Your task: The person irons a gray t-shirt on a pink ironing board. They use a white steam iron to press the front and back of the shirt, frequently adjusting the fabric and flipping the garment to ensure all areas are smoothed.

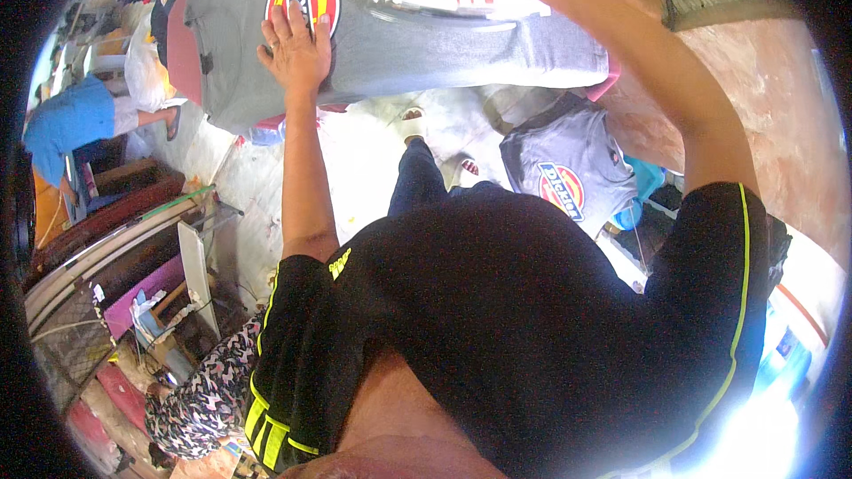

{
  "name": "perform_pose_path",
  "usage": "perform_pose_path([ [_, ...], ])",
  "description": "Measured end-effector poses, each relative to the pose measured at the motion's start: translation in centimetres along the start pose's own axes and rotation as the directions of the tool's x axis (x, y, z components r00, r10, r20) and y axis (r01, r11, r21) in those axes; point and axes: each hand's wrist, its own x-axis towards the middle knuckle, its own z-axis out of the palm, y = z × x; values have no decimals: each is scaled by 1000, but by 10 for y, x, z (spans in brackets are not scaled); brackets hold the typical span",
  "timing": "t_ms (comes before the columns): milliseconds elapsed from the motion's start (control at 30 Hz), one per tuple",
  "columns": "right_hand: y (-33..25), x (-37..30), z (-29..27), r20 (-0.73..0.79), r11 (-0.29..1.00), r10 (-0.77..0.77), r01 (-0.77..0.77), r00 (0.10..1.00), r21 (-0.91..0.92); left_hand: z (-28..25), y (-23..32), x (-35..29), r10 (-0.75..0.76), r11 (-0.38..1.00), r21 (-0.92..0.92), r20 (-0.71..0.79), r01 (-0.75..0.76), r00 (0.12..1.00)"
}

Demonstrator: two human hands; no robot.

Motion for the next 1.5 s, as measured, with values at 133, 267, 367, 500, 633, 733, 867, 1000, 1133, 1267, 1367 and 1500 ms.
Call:
perform_pose_path([
  [133,31,29,-32,-206,991,-65,40,976,-125,4,7,6,29,999,-19,-10,-29,1000],
  [267,42,49,-24,-228,987,-140,118,964,-108,7,5,7,33,999,18,-29,-33,999],
  [367,13,20,-12,-123,981,-183,189,975,43,5,1,1,9,1000,13,2,-9,1000],
  [500,11,-10,12,41,973,-231,232,972,-10,0,-5,3,52,999,-3,41,-51,998],
  [633,-12,-18,8,-15,988,-152,152,988,-3,-7,-20,4,108,994,-24,11,-107,994],
  [733,-22,-7,13,-30,989,-148,149,988,13,-5,-19,4,69,997,-25,-14,-69,998],
  [867,-33,0,14,1,979,-200,200,980,-29,-4,-20,3,59,998,-6,10,-59,998],
  [1000,-12,-8,-2,-22,983,-155,152,988,-102,-12,-15,5,45,999,13,41,-45,998],
  [1133,48,13,-18,-62,999,19,-22,998,-39,-8,-25,1,18,997,78,64,-23,998],
  [1267,136,2,-53,-328,966,45,-125,943,-226,-1,-12,13,82,996,33,43,-84,996],
  [1367,108,-11,-68,-244,909,339,-383,909,-163,-3,-21,8,78,996,50,38,-80,996],
  [1500,124,-52,-27,-322,964,184,-234,928,-123,-7,-16,7,81,995,60,45,-84,996],
])
